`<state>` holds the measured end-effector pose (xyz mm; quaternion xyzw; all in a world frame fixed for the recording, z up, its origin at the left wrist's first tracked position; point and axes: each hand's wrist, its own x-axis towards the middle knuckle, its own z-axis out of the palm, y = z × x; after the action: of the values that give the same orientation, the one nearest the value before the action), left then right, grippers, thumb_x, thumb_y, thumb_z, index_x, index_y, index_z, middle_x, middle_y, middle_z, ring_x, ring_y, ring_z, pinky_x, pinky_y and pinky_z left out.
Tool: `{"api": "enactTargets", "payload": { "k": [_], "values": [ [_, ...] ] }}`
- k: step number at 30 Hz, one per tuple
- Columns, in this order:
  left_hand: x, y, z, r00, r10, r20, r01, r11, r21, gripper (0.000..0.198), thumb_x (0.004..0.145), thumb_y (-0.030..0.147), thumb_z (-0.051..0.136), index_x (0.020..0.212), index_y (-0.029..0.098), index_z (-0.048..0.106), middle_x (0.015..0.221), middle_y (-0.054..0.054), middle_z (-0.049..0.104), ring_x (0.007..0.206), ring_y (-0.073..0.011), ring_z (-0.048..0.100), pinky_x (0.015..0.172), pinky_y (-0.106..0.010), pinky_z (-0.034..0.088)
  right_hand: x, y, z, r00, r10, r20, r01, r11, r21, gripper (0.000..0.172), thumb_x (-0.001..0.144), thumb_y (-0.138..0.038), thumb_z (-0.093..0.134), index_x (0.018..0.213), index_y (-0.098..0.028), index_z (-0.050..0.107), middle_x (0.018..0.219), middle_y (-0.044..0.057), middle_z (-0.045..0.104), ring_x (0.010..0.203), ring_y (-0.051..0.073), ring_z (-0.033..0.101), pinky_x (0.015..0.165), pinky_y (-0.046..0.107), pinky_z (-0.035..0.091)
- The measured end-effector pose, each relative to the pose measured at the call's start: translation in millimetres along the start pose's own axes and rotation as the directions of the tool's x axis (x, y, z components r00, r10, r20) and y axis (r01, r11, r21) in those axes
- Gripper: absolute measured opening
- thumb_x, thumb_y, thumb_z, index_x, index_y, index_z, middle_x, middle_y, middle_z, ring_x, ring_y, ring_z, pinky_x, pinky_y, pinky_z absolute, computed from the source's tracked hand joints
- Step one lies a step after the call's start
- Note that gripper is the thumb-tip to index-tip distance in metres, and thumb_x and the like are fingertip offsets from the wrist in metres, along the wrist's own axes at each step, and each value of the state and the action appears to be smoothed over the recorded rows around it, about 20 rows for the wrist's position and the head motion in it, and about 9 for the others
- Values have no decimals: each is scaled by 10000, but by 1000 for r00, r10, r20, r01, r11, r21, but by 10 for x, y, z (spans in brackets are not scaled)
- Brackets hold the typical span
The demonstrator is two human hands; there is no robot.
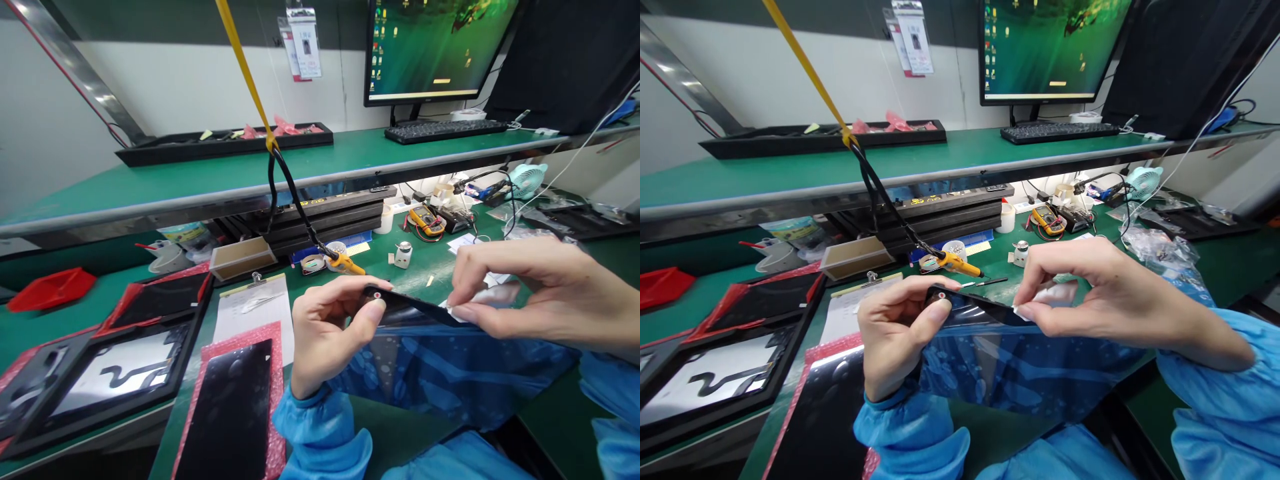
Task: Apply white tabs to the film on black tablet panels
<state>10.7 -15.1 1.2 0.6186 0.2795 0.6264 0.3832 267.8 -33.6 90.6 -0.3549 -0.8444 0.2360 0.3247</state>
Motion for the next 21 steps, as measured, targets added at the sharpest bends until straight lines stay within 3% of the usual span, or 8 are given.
{"api": "enactTargets", "payload": {
  "k": [8,12,17,21],
  "values": [
    [-8,18,52,999,2,42,-1,1000,-27,86,867,195,901,911,232,965,636,-13,766,463,-123,609,416,-199,473,49,-22,78,1000,6,-5,-5,1000,26,140,988,-277,819,861,-248,767,826,0,767,691,137,682,599,246,515],
    [-23,2,15,999,-6,41,5,1000,19,76,907,243,911,953,227,969,650,-20,766,473,-132,613,425,-216,483,32,-32,72,999,40,0,-40,999,18,157,994,-285,811,852,-245,758,827,5,764,690,147,676,621,263,528],
    [6,23,6,1000,10,-21,-10,1000,9,77,851,211,906,882,249,966,612,-4,737,444,-119,555,383,-210,391,-4,-7,33,998,55,8,-55,998,21,199,999,-347,838,847,-252,752,813,14,757,687,165,685,628,287,532],
    [29,33,40,1000,15,-26,-15,1000,1,108,840,185,890,879,252,967,606,4,728,446,-106,555,394,-191,408,12,-1,47,998,69,-4,-68,997,27,207,976,-331,859,826,-247,745,801,17,749,692,168,676,627,280,533]
  ]
}}
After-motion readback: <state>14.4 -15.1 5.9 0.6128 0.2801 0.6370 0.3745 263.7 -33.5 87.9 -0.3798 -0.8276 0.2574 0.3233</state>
